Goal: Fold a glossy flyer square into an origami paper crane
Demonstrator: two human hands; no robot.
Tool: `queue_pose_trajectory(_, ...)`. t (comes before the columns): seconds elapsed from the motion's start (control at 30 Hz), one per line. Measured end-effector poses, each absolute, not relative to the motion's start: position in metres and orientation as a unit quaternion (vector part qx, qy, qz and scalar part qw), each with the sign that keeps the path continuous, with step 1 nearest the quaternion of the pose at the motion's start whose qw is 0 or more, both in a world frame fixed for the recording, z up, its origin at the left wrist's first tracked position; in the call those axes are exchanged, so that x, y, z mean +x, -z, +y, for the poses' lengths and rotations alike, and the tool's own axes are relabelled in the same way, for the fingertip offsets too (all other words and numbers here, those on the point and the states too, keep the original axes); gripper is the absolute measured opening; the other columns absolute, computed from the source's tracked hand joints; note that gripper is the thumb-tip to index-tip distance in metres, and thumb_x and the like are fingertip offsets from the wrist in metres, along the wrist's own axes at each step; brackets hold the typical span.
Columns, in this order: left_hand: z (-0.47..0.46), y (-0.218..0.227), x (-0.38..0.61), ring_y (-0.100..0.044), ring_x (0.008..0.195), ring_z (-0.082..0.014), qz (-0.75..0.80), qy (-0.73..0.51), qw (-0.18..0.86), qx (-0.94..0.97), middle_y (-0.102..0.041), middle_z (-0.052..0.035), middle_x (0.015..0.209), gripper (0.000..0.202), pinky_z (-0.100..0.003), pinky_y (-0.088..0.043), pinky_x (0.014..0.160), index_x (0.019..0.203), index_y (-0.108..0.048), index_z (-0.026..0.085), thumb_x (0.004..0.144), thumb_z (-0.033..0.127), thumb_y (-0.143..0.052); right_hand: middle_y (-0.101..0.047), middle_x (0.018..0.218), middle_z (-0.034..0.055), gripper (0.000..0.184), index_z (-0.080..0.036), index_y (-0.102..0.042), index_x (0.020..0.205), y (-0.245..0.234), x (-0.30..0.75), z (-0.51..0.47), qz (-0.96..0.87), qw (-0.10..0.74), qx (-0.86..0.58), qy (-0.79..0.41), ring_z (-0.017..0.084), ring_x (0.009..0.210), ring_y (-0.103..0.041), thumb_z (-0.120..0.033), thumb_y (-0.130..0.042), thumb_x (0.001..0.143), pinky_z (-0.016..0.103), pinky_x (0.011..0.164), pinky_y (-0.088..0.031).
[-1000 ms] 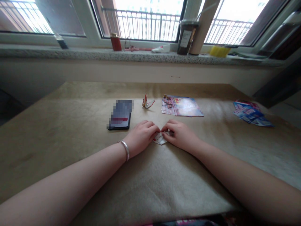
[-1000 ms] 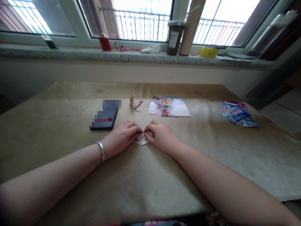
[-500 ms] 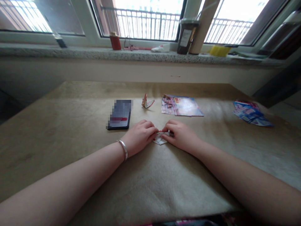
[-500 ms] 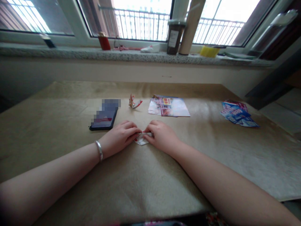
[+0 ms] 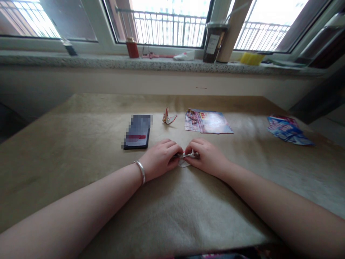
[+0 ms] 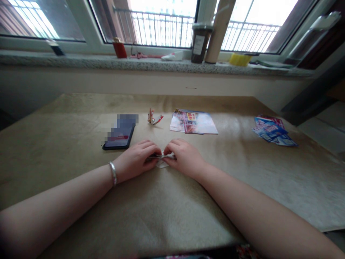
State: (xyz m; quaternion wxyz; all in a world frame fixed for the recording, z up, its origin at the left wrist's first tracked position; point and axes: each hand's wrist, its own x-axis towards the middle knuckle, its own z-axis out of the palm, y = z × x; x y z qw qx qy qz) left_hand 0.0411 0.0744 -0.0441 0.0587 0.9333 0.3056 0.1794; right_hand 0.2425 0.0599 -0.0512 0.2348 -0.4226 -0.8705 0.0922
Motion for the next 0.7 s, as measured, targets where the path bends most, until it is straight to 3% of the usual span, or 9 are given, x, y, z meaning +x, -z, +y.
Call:
queue_pose_trajectory(0.27,0.0758,0.0467,0.0394,-0.055,0.079,-0.017,0.292,-0.171,0.027,0.941,-0.063,-0.0045,0.083,0.013,-0.028,-0.046,0.073,0.09,-0.058,0.015,0.086,0.027,-0.055,-0.058,0.072,0.0007,0.009,-0.018,-0.057,0.079,0.0483,0.2392,0.0576,-0.859,0.225,-0.449,-0.094,0.014,0.071,-0.051,-0.026,-0.06,0.077,0.024,0.064,-0.037)
queue_pose_trajectory(0.7,0.0738,0.0439,0.0407,-0.053,0.073,-0.0151,0.301,-0.157,0.0,0.941,-0.06,-0.0033,0.076,0.015,-0.025,-0.043,0.069,0.079,-0.058,0.014,0.089,0.022,-0.049,-0.057,0.072,0.0007,0.01,-0.018,-0.058,0.082,0.0496,0.2393,0.0584,-0.866,0.218,-0.439,-0.098,0.013,0.07,-0.05,-0.028,-0.059,0.08,0.024,0.064,-0.037)
